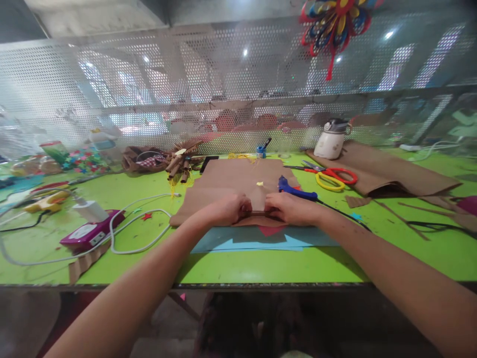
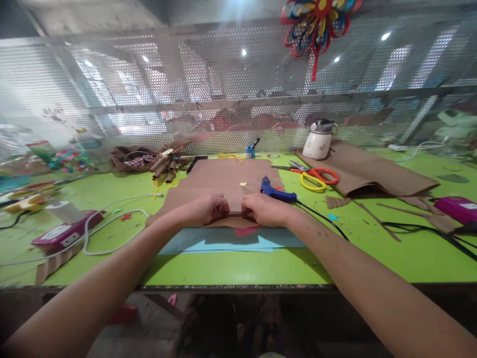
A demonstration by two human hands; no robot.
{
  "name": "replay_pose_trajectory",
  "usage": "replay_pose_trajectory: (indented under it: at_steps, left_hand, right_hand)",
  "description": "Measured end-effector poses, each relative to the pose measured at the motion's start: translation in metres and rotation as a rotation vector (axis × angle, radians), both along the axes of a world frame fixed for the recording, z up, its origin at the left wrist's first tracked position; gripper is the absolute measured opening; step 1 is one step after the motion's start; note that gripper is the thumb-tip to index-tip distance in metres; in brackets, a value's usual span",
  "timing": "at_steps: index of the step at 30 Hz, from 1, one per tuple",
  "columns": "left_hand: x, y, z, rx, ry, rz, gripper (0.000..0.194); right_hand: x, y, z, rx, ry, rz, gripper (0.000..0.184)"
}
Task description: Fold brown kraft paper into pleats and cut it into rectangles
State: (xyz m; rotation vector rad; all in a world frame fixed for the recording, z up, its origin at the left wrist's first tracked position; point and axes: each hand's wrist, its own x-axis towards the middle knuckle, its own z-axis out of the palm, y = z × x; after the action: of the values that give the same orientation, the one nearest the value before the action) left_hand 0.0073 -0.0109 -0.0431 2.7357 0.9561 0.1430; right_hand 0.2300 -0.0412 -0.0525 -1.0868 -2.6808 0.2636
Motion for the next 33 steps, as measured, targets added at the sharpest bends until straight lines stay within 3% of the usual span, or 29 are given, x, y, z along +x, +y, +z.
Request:
replay_pose_trajectory:
  at_steps: [17,24,29,33]
  left_hand:
    - [-0.006,-0.011,0.012,0.053,0.039,-0.116,0.021]
    - [-0.006,-0.012,0.015,0.085,0.044,-0.115,0.028]
    - [-0.01,-0.015,0.028,-0.013,-0.097,-0.031,0.025]
    - [-0.011,-0.014,0.035,-0.127,-0.148,0.067,0.038]
  right_hand:
    - [0.001,-0.013,0.004,0.052,-0.104,0.014,0.003]
    - [-0.001,-0.011,0.007,0.067,-0.094,-0.045,0.011]
    - [-0.003,-0.016,0.009,0.262,-0.096,-0.02,0.015]
    - [-0.009,-0.023,0.012,0.462,-0.101,0.012,0.018]
